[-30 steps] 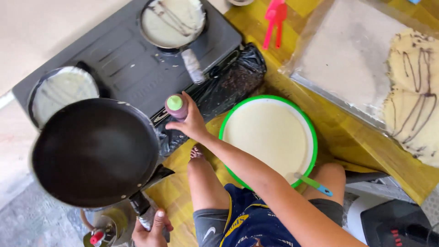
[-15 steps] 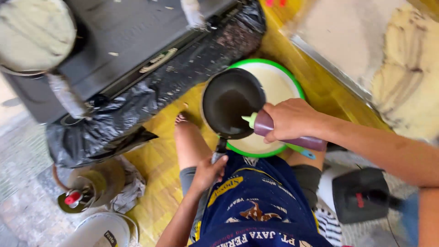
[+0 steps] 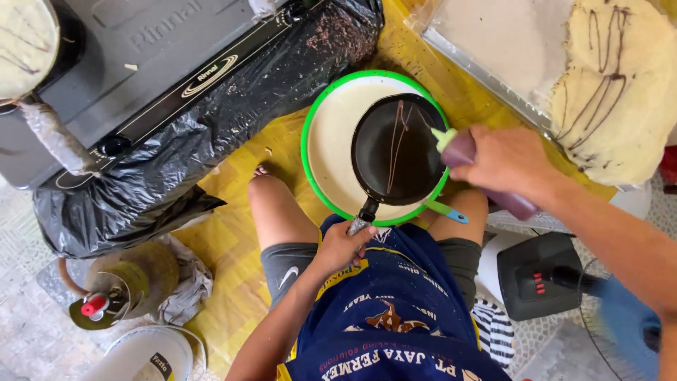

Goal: Cooking crepes by pouring batter into pans, spreading it, applying toppings, and stacking the finished products.

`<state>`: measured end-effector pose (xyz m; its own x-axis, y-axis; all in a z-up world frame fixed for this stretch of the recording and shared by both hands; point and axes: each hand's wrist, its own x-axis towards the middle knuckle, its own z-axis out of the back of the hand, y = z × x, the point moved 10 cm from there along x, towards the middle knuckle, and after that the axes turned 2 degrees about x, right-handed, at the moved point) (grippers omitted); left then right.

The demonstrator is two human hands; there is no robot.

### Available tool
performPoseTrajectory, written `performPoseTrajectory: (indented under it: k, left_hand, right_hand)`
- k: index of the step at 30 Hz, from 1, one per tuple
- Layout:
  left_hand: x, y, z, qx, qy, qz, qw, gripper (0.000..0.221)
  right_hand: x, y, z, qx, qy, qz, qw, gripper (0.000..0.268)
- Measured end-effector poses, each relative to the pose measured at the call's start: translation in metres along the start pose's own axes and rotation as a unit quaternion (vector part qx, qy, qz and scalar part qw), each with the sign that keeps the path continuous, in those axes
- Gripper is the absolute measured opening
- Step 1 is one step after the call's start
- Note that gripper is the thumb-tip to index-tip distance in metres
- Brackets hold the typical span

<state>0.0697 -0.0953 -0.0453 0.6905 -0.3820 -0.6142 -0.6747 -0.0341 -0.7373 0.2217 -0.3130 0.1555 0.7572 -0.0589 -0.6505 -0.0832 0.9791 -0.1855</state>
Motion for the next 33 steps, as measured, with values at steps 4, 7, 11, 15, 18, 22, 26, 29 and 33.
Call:
performPoseTrajectory:
  k: [4, 7, 11, 15, 18, 22, 26, 29, 33]
  left_hand:
    - [-0.012, -0.004, 0.018, -0.037, -0.008, -0.022, 0.999, 0.036]
    - [-0.029, -0.013, 0.054, -0.111, -0.067, -0.045, 0.991, 0.030]
    - [-0.068, -0.025, 0.132, -0.148, -0.170, -0.146, 0.963, 0.027]
    - [-0.135, -0.038, 0.205, -0.146, -0.310, -0.235, 0.910, 0.023]
    - [-0.171, -0.035, 0.232, -0.146, -0.382, -0.240, 0.880, 0.021]
    - [-0.191, -0.041, 0.235, -0.132, -0.403, -0.239, 0.873, 0.029]
    - [-0.179, -0.048, 0.223, -0.083, -0.410, -0.217, 0.882, 0.031]
    - [-0.163, -0.073, 0.203, 0.023, -0.404, -0.170, 0.899, 0.036]
    - [-0.122, -0.079, 0.168, 0.107, -0.336, -0.160, 0.922, 0.033]
  right_hand:
    - [-0.031, 0.028, -0.014, -0.006, 0.091, 0.030, 0.995, 0.082]
    - [-0.004, 0.030, 0.015, 0.083, 0.016, 0.009, 0.996, 0.087]
    - [0.084, 0.060, 0.060, 0.388, -0.290, 0.208, 0.850, 0.077]
    - [0.146, 0.200, 0.071, 0.557, -0.389, 0.402, 0.613, 0.089]
    - [0.188, 0.299, 0.051, 0.551, -0.367, 0.342, 0.667, 0.103]
    - [0.177, 0.360, 0.055, 0.598, -0.305, 0.323, 0.667, 0.085]
    - [0.190, 0.350, 0.038, 0.533, -0.285, 0.372, 0.704, 0.106]
    - [0.191, 0.279, -0.019, 0.342, -0.262, 0.336, 0.838, 0.101]
    - [0.181, 0.097, -0.208, -0.013, -0.058, 0.059, 0.996, 0.074]
